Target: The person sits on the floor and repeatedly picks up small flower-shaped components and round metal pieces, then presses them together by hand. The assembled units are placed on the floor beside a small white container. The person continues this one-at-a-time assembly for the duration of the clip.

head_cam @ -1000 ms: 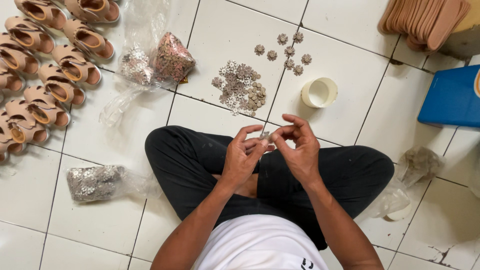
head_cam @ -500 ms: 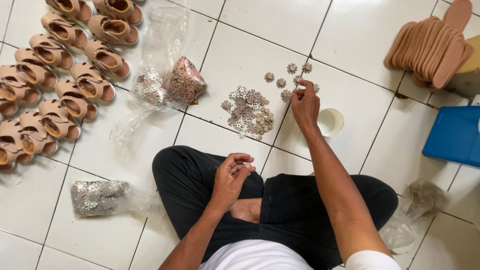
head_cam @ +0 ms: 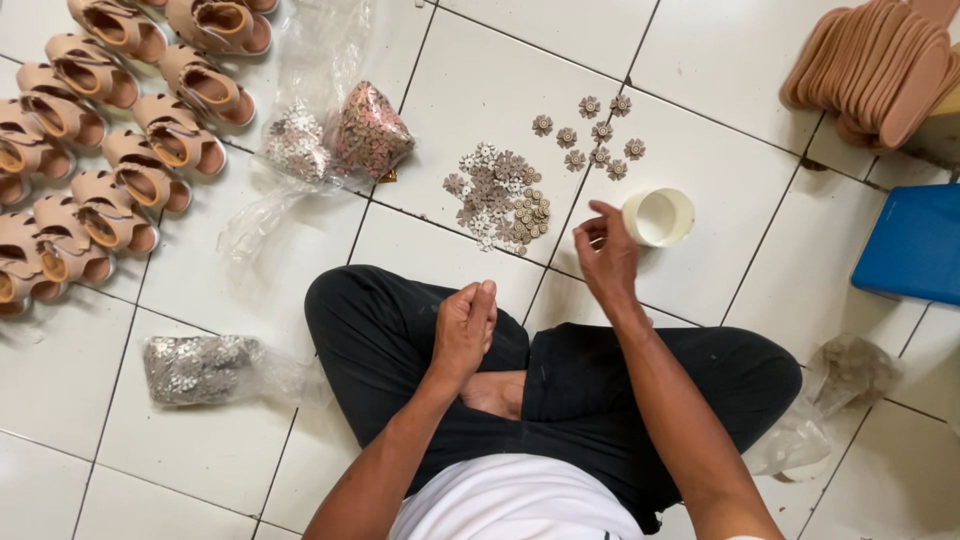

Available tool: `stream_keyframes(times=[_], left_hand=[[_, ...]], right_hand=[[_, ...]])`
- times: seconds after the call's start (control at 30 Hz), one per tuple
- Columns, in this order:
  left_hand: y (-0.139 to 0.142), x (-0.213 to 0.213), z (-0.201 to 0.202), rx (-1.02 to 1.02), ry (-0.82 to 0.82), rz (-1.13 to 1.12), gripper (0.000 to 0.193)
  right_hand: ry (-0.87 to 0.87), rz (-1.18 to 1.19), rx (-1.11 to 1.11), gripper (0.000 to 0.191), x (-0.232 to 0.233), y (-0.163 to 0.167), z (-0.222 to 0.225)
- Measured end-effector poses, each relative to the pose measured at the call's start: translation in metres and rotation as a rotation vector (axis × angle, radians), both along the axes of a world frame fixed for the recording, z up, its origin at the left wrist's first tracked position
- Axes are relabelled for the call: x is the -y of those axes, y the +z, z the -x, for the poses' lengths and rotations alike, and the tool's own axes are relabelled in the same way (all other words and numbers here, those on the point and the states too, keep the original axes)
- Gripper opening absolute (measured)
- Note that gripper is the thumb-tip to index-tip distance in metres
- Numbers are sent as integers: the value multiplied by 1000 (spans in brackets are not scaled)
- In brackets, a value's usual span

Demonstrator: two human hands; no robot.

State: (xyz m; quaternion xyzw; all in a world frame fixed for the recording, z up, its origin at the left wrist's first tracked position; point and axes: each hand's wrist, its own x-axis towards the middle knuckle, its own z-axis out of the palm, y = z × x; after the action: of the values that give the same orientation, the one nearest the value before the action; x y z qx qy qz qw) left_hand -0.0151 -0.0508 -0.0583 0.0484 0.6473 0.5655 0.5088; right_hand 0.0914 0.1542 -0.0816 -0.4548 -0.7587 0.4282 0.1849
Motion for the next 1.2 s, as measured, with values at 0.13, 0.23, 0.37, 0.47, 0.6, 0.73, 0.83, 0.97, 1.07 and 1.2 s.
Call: stream_keyframes(times=[0.13, 0.23, 0.37, 0.47, 0.6, 0.73, 0.83, 0.97, 1.07, 1.2], left_hand=[[1, 0, 8, -133, 6, -277, 28], [3, 9, 17, -129, 44, -212, 32], [8, 13, 24, -118, 113, -214, 36], [12, 15, 25, -140, 103, -232, 20], [6, 18, 30, -120, 70, -240, 25], [-4, 14, 28, -184, 58, -242, 33], [-5, 7, 24, -220, 16, -139, 21], [1, -7, 16, -345, -123, -10, 27], [1, -18, 1, -372, -208, -23, 26], [-5, -22, -14, -279, -170, -157, 19]], right_hand=[[129, -45, -22, 48, 26, -4, 16], [219, -75, 2, 52, 44, 0, 37], [361, -214, 25, 58, 66, 4, 65], [441, -359, 29, 58, 70, 4, 79], [525, -390, 189, 50, 66, 0, 84], [394, -392, 39, 47, 64, -1, 72], [163, 124, -104, 43, 65, 5, 50], [48, 229, -242, 37, 75, 28, 5], [49, 191, -219, 38, 85, 46, -17], [63, 156, -165, 41, 90, 56, -31]])
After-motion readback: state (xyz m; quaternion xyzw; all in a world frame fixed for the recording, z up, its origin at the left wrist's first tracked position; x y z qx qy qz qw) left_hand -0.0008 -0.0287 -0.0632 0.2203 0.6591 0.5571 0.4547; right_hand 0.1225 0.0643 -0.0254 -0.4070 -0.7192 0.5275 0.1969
